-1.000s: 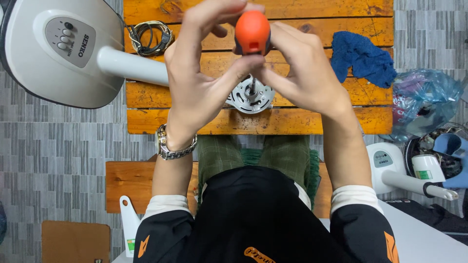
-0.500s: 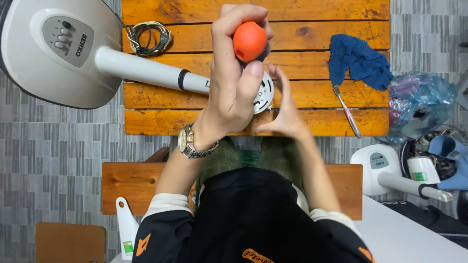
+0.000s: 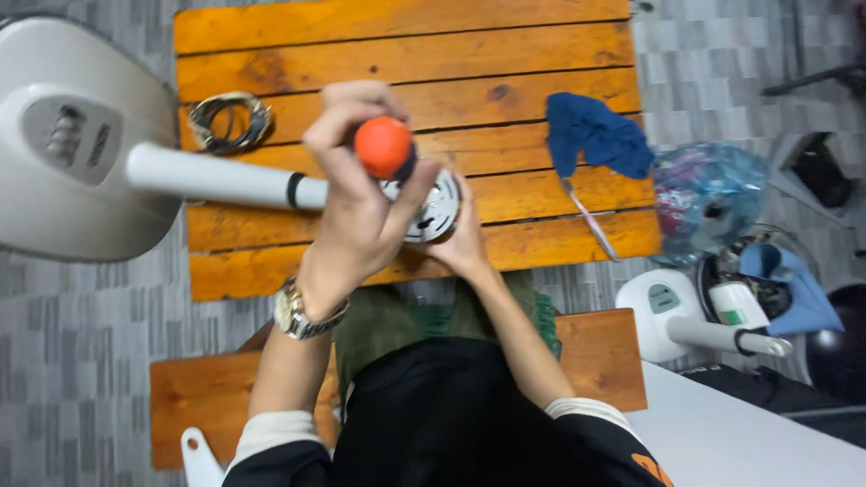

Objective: The person uses a screwdriver to loosen and remove a screw from the base of a standing fan. They then detach the fan head from the stand, place the screwdriver on the table, and manipulate the fan head with both hands.

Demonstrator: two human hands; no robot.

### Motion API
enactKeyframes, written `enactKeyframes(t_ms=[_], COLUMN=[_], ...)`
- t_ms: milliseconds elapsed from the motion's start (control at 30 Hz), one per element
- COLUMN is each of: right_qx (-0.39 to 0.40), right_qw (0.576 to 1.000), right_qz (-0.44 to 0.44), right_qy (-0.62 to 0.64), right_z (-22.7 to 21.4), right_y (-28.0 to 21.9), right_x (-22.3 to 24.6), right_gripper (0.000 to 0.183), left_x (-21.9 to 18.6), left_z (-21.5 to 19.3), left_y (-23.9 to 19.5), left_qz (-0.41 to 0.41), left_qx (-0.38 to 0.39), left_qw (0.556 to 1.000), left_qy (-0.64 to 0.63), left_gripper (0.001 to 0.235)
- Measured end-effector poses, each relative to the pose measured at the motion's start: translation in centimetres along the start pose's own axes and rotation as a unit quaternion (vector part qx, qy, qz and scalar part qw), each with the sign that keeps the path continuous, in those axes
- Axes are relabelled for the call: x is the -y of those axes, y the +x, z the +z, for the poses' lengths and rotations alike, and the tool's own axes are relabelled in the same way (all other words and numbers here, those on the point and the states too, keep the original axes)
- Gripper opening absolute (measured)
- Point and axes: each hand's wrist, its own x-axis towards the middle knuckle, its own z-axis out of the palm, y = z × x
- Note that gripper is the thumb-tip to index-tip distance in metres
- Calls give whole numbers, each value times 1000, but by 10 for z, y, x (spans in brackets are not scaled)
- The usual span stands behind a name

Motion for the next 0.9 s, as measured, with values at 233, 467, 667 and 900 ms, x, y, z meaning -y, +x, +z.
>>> enactKeyframes(t_ms=[233,467,667,900], right_qx=[27,24,17,22], right_qw=[998,998,998,999], right_qz=[5,13,-15,-4], right_qy=[-50,-54,-53,-47], right_z=[-5,-3,-1,-3], right_y=[-2,-1,-2,-1], right_x=[10,6,-1,5], right_gripper=[130,131,129,128], left_x=[19,23,21,22], left_z=[9,7,6,6], left_y=[-3,-3,-4,-5], left_qz=[42,40,29,32], left_qx=[-53,-47,-45,-45], left_qw=[996,997,998,998], left_qy=[58,48,39,39], left_gripper=[50,47,47,46])
